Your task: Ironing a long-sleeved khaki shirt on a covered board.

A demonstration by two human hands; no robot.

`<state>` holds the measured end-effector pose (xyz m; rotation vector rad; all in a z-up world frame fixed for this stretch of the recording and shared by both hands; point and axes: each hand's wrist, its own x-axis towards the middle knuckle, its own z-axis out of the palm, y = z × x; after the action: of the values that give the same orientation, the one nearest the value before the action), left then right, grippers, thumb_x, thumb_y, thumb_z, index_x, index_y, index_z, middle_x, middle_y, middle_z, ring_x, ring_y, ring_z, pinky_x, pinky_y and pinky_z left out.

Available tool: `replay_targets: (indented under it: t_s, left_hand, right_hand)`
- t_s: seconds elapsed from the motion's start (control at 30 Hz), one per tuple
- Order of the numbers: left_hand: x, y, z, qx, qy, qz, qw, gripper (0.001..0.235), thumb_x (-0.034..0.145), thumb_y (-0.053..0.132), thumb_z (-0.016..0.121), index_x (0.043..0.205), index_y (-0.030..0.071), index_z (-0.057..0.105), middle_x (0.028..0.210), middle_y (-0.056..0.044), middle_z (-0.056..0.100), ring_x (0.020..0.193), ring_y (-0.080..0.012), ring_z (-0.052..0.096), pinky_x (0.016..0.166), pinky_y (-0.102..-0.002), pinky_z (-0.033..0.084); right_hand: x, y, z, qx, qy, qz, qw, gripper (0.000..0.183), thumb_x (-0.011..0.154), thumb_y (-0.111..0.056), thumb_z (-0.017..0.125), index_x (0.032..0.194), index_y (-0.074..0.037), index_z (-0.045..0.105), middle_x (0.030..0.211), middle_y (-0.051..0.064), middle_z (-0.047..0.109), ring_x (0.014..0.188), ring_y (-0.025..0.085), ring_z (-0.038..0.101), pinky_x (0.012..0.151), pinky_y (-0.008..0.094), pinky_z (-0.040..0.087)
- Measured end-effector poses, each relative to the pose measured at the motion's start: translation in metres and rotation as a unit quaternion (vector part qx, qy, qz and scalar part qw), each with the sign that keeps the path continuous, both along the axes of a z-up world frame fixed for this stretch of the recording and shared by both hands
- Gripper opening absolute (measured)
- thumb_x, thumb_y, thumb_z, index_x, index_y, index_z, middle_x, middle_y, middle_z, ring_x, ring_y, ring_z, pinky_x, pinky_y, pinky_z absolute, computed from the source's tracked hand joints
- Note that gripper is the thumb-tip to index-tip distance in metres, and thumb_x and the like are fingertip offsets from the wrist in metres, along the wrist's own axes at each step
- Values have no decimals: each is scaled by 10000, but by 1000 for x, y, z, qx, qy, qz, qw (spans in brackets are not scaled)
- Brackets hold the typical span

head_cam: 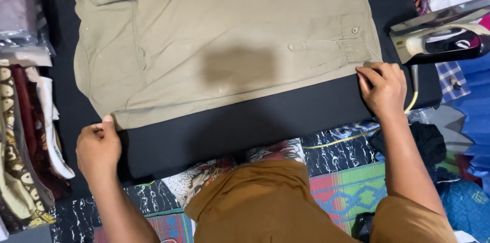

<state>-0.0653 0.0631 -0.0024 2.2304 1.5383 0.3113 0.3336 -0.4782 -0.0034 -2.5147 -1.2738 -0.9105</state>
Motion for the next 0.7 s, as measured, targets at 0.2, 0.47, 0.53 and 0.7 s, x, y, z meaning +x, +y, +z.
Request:
replay_targets:
  t_s: [0.2, 0.47, 0.53, 0.7]
  left_hand:
    - [-1, 14, -1, -42, 36, 27, 998, 515, 1086, 529, 512, 1096, 54, 710, 1113, -312, 714, 1104, -543, 623, 900, -600, 444]
    - [-13, 36, -15, -116, -33, 25, 992, 338, 942, 471, 743, 1022, 146, 794, 930, -89, 771, 919, -240, 718, 819, -384, 488]
    - [-21, 47, -29, -133, -55, 22, 989, 343, 950, 459, 744, 1033, 129, 785, 937, -67, 763, 902, -199, 693, 810, -355, 480]
    - [-42, 48, -44, -142, -95, -11, 985, 359, 972, 426, 740, 1068, 81, 779, 965, -60, 761, 902, -150, 663, 805, -329, 472]
  right_hand:
    - [-2, 4, 6, 4, -3, 22, 1000, 141, 1015, -40, 864, 1123, -124, 829, 1169, 55, 749, 927, 290, 631, 819, 389, 473]
    - [-1, 0, 3, 1, -1, 42, 999, 155, 981, 10, 847, 1090, -97, 821, 1162, 37, 789, 950, 259, 656, 858, 361, 502]
    - [-2, -1, 6, -2, -5, 43, 999, 152, 981, -2, 852, 1092, -101, 822, 1164, 27, 790, 955, 249, 651, 848, 358, 490]
    - [-12, -13, 8, -5, 2, 43, 999, 132, 993, -43, 842, 1104, -110, 818, 1174, 20, 787, 978, 244, 658, 848, 363, 459]
